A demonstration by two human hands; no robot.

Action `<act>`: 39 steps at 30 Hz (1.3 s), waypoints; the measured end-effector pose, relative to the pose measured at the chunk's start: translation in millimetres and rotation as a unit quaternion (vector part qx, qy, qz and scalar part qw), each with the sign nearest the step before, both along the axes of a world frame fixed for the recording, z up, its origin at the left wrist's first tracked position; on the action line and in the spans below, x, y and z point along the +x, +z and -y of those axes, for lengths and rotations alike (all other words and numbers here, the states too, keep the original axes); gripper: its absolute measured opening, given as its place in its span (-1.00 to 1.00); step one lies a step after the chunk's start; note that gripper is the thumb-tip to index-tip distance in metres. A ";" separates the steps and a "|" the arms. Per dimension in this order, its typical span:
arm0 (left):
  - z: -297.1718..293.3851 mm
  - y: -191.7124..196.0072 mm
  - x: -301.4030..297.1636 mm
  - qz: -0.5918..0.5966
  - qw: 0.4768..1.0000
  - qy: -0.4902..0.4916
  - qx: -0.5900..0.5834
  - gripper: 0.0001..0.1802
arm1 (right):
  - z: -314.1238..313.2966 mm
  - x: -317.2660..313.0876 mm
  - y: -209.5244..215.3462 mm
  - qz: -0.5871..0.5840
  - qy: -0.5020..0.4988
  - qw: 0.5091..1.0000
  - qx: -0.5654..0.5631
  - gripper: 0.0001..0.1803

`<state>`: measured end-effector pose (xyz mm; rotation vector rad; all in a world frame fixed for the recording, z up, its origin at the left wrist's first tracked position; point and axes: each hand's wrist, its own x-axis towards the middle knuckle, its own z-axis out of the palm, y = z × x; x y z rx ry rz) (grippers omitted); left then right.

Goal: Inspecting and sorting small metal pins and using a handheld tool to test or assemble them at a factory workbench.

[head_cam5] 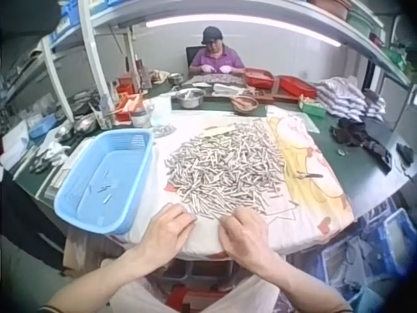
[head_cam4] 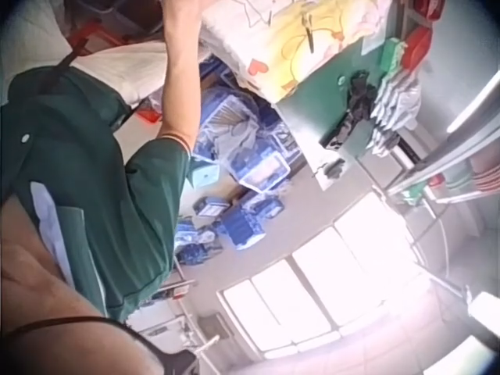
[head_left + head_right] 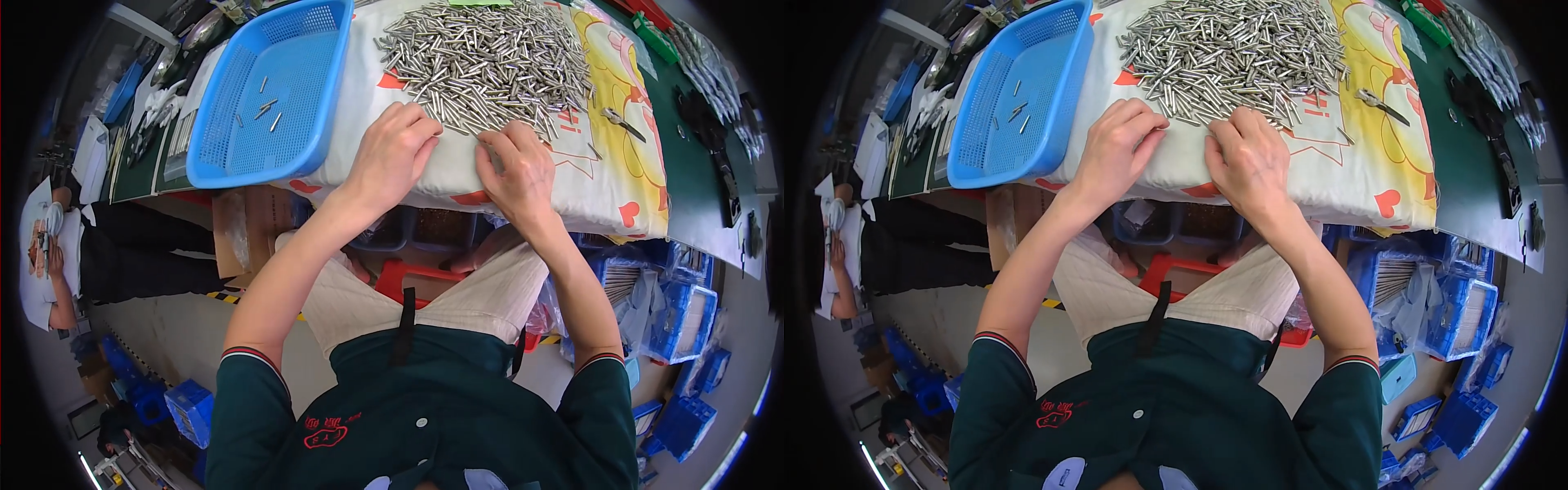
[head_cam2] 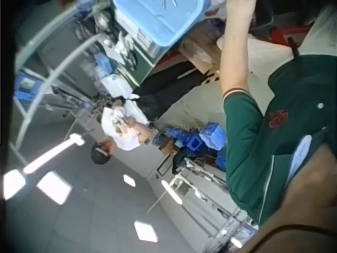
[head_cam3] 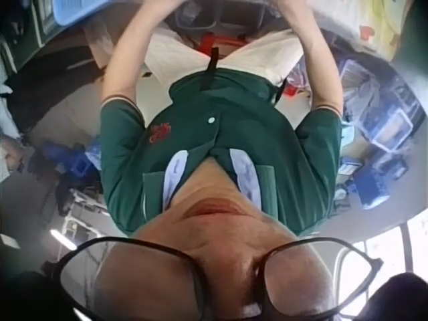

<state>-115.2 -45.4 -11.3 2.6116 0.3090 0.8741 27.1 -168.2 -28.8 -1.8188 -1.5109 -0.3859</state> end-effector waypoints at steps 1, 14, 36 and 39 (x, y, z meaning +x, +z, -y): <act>-0.9 -3.0 4.2 0.007 1.000 0.004 0.000 -0.85 | 0.5 0.2 -1.5 -0.001 0.006 1.000 -0.005 -0.88; 15.1 -18.7 17.0 0.021 0.998 0.016 -0.061 -0.82 | -0.8 4.1 -1.4 -0.052 0.040 0.997 -0.037 -0.90; 32.5 -4.0 8.8 -0.129 0.967 0.167 0.141 -0.89 | -31.2 12.2 23.1 0.209 -0.001 0.959 -0.191 -0.94; 27.9 -8.6 11.2 -0.080 0.980 0.144 0.110 -0.92 | -32.6 16.5 20.8 0.187 0.002 0.968 -0.166 -0.94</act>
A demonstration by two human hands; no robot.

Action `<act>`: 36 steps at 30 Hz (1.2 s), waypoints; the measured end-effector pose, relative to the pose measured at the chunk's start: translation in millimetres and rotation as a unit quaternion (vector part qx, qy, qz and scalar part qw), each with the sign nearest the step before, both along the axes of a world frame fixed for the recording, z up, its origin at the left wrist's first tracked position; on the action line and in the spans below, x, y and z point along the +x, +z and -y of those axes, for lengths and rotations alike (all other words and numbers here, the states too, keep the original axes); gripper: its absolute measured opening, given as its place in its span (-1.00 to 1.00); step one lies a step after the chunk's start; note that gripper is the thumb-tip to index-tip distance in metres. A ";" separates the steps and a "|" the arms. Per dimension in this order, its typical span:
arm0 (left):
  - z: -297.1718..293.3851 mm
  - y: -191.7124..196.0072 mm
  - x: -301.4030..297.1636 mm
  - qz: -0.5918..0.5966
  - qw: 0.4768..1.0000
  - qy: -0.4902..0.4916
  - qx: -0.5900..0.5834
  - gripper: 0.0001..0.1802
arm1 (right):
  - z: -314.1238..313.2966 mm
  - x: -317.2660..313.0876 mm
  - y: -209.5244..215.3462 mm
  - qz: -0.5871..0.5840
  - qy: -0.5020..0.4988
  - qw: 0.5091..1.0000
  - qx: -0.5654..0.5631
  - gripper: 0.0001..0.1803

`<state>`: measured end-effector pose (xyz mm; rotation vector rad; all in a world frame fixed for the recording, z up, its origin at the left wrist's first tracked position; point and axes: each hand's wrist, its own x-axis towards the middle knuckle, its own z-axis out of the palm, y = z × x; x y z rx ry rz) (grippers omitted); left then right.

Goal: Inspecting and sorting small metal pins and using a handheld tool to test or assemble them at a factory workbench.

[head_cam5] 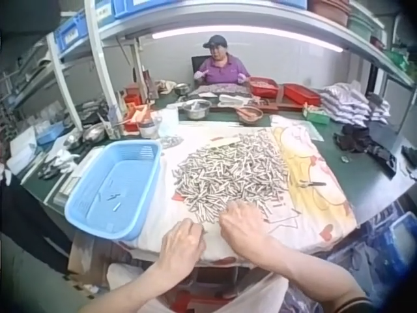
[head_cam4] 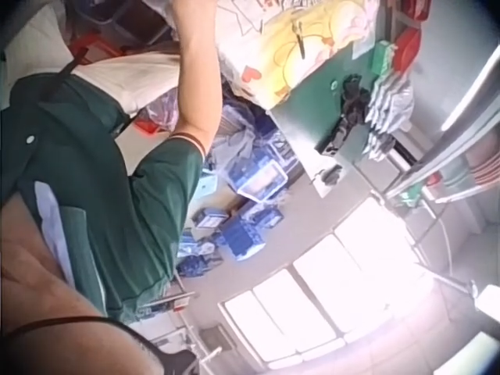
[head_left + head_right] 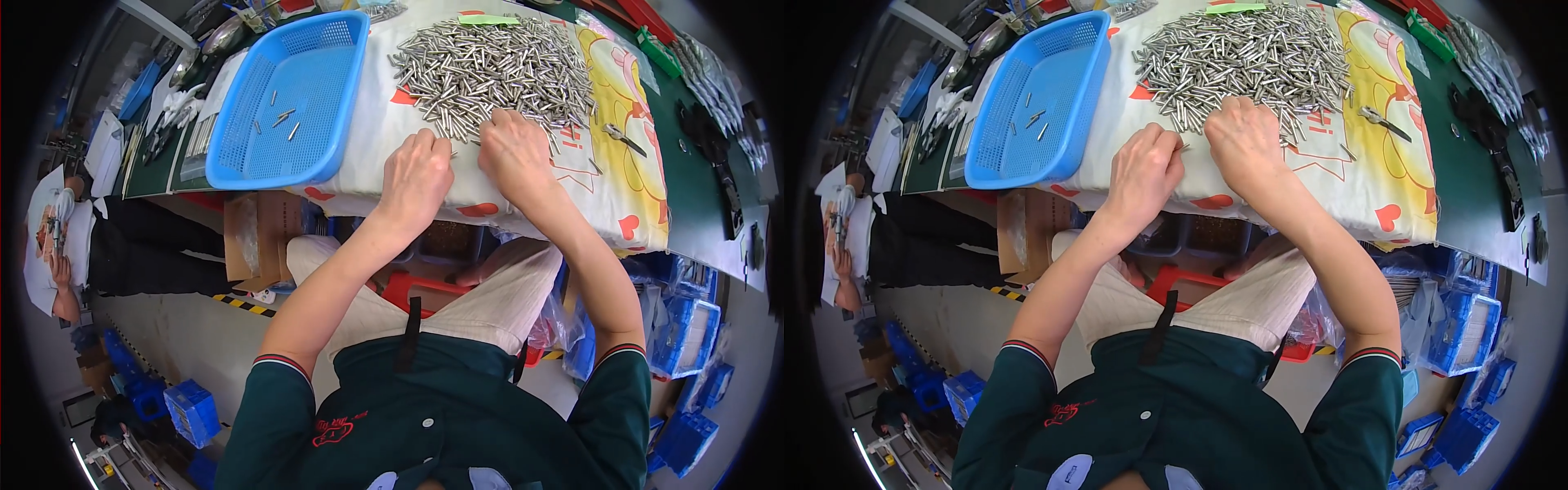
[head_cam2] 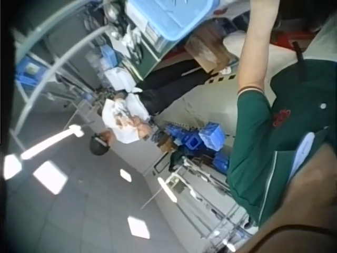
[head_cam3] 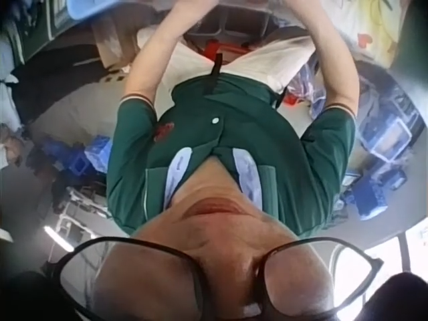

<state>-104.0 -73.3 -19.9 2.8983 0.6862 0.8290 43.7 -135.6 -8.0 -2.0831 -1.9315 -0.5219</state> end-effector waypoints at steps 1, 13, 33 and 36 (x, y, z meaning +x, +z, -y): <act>-1.8 -1.8 0.5 0.077 0.993 -0.021 -0.091 -0.92 | 0.5 -0.6 -0.5 0.001 -0.001 1.000 0.004 -0.94; 5.0 -9.7 1.8 0.313 0.712 -0.106 -0.619 -0.92 | 17.7 -31.0 -20.4 -0.470 0.047 0.861 0.190 -0.91; -0.4 -2.3 0.2 0.301 0.662 -0.083 -0.681 -0.84 | 17.9 -28.9 -20.7 -0.573 0.033 0.807 0.138 -0.91; 0.4 -3.7 -1.4 0.307 0.666 -0.086 -0.675 -0.83 | 17.6 -30.2 -20.9 -0.556 0.033 0.819 0.140 -0.91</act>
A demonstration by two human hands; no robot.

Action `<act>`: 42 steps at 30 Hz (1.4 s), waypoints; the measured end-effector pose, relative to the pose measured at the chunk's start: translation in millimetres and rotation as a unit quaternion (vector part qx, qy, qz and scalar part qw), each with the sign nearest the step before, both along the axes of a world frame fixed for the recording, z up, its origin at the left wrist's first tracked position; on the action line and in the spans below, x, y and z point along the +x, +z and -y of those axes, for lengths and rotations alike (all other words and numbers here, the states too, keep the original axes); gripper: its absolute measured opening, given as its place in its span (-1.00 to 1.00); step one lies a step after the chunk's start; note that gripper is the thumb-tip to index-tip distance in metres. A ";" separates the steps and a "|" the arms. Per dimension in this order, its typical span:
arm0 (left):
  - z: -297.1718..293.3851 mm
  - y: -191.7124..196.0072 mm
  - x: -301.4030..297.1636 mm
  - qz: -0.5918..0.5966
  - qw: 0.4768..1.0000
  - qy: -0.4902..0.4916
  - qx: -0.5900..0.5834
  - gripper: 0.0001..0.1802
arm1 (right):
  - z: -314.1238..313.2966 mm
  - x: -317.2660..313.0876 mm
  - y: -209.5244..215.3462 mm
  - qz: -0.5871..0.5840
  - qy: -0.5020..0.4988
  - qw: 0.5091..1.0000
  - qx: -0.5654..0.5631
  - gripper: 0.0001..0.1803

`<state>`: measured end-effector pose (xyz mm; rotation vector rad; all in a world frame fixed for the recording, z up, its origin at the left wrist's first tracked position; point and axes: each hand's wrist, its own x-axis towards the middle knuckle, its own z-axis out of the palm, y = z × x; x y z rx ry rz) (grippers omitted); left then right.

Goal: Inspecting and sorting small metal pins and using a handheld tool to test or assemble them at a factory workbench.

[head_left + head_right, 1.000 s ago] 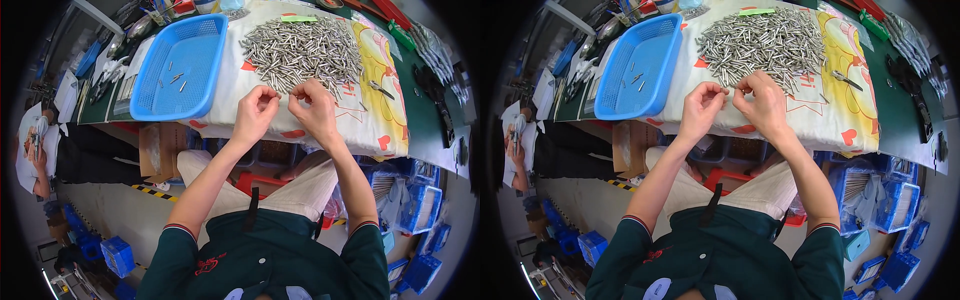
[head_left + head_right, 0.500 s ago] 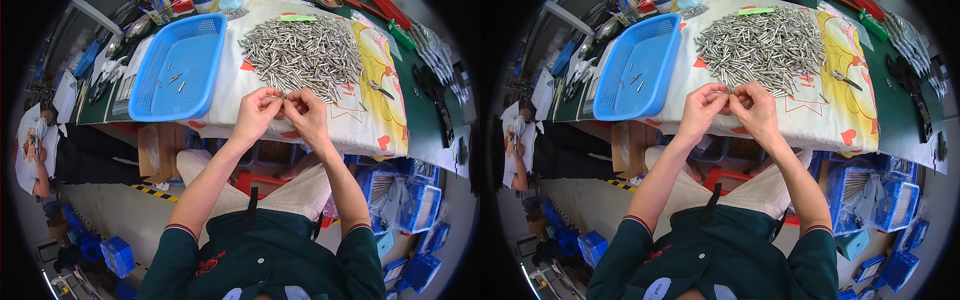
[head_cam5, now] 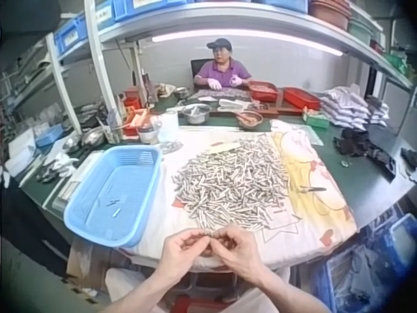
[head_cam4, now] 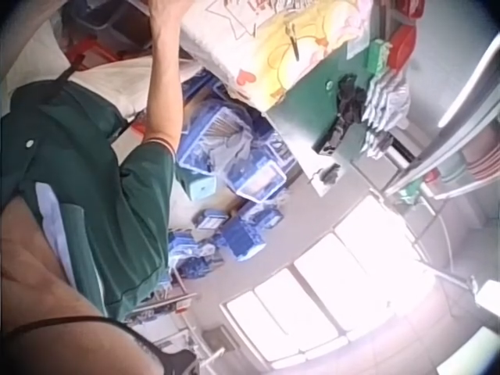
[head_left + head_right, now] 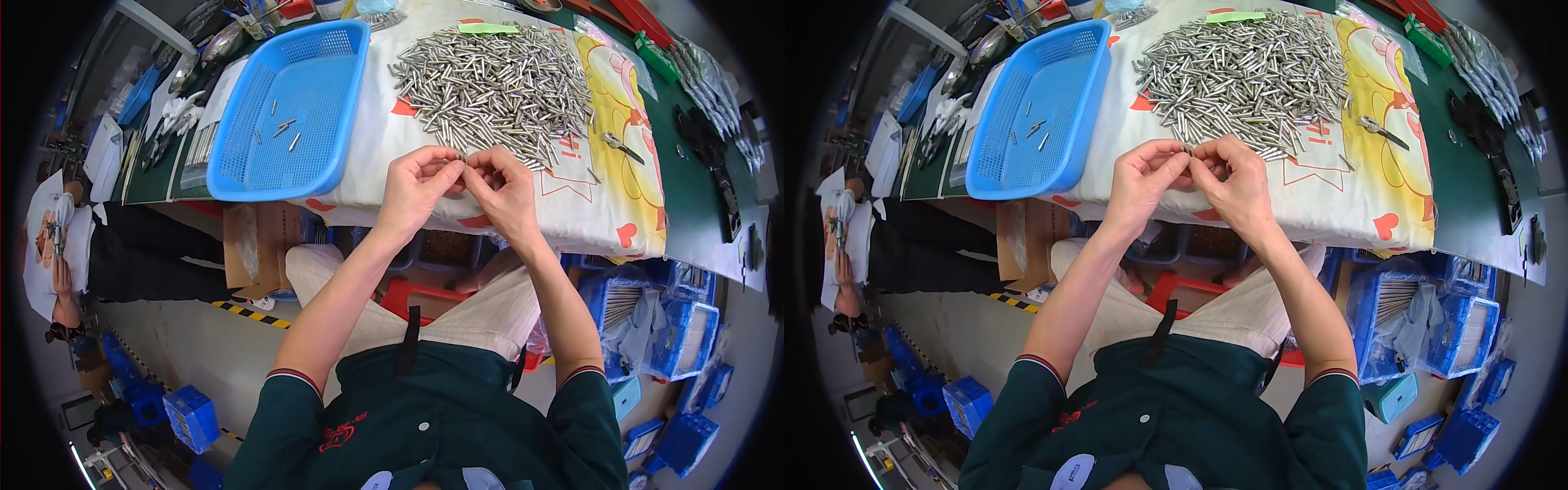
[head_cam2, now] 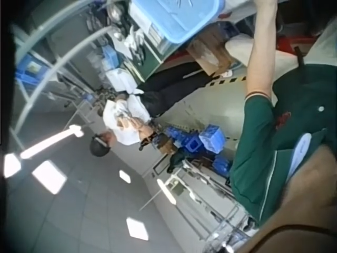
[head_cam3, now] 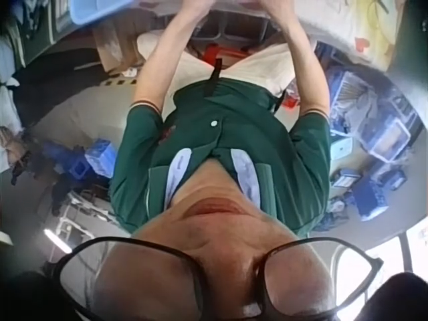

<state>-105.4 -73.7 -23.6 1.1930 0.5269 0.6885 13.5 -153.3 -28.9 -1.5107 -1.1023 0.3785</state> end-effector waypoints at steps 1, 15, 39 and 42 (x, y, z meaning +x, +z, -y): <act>0.1 -0.5 0.3 0.001 1.000 0.001 0.000 -0.83 | 0.3 0.2 -0.3 0.004 -0.001 1.000 0.000 -0.91; 15.8 -14.9 3.3 0.025 0.976 0.101 0.193 -0.83 | 3.7 -0.2 -1.5 0.044 -0.002 0.998 0.047 -0.90; -16.2 15.9 -3.1 -0.098 0.987 -0.098 -0.082 -0.80 | 1.1 -1.8 -0.8 0.014 -0.026 1.000 -0.003 -0.92; -16.9 14.4 -3.4 -0.099 0.987 -0.100 -0.078 -0.79 | 1.8 -1.9 -1.4 0.007 -0.026 1.000 -0.003 -0.93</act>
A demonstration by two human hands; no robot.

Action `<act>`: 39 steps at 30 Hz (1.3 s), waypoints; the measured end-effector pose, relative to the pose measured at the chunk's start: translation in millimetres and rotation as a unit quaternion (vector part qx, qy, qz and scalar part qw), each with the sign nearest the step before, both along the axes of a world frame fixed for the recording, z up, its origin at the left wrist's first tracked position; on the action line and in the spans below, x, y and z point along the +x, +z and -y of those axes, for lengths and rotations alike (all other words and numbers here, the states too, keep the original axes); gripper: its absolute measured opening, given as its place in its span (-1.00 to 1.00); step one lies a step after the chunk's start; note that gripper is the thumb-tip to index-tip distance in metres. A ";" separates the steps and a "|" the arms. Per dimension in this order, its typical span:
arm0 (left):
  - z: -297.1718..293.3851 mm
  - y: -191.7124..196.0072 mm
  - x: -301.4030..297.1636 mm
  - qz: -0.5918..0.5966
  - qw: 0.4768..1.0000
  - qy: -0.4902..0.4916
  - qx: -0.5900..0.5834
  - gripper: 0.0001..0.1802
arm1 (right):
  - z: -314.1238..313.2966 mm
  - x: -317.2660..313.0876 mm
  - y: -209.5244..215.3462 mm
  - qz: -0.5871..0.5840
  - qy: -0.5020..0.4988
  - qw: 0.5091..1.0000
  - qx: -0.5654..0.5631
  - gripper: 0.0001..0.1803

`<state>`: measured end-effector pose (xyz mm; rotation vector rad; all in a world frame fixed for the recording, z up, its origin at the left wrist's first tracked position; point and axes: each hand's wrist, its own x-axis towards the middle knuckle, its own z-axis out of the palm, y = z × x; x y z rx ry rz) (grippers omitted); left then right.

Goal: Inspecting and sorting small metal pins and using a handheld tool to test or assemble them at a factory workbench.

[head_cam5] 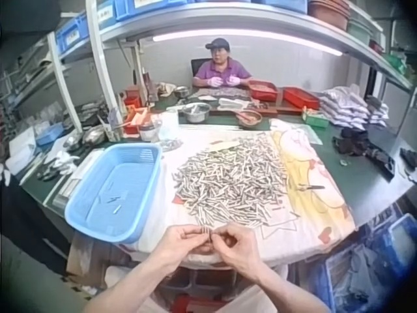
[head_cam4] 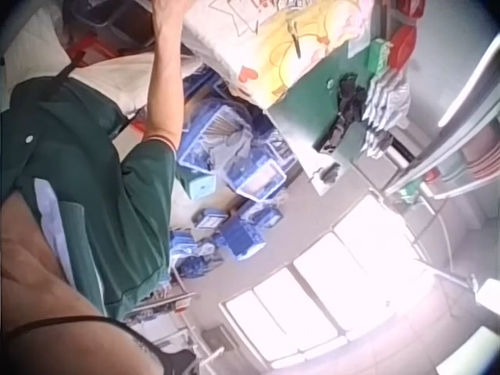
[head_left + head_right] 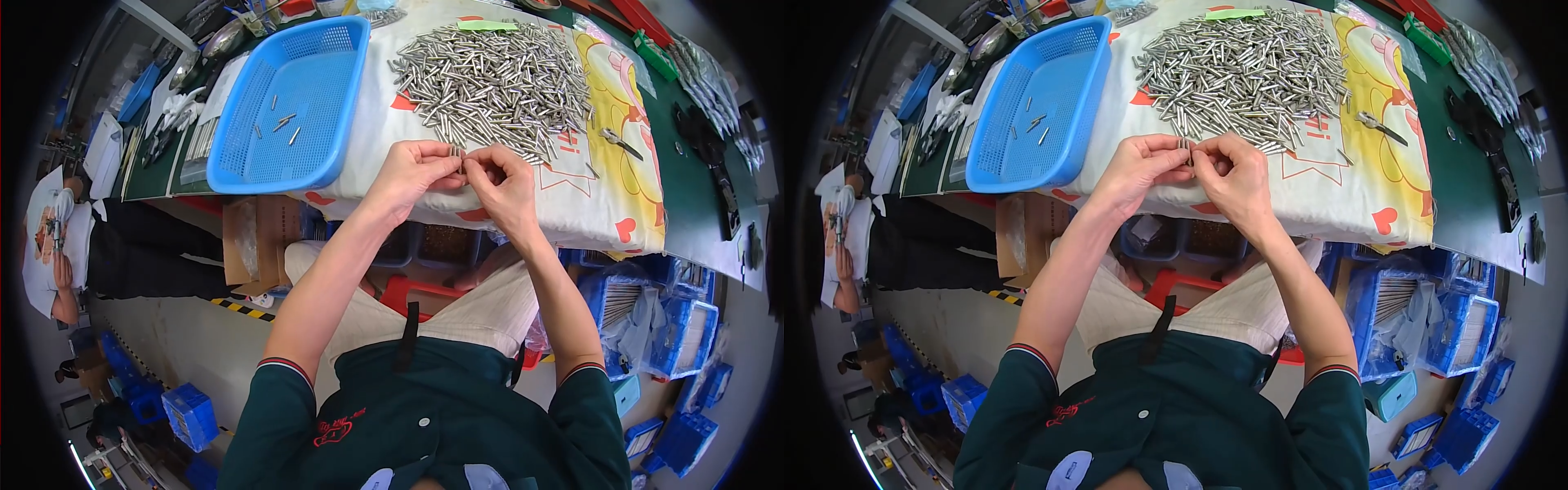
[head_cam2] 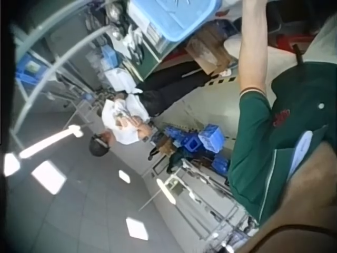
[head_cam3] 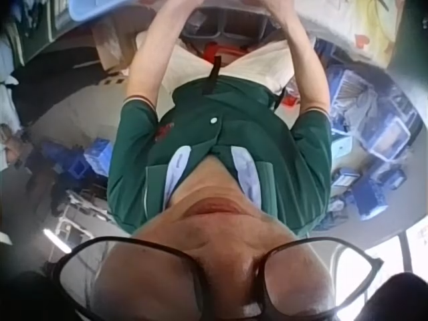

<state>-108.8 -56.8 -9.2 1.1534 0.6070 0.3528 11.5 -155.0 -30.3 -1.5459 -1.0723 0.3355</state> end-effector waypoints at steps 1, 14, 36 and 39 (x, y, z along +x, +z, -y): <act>-0.8 -0.5 0.0 0.000 1.000 -0.002 -0.002 -0.79 | -0.1 0.1 -0.1 -0.003 0.000 1.000 -0.002 -0.93; -3.8 3.6 -1.9 0.008 0.999 -0.025 -0.028 -0.82 | 1.3 2.0 0.1 0.015 0.025 0.999 0.016 -0.93; -4.3 0.1 -2.3 0.026 0.999 -0.039 -0.016 -0.81 | 1.2 1.7 5.2 0.052 0.048 0.997 0.007 -0.75; -3.1 -0.7 -2.6 0.026 0.999 -0.035 -0.018 -0.80 | 2.5 0.2 6.6 0.045 0.057 0.997 0.007 -0.75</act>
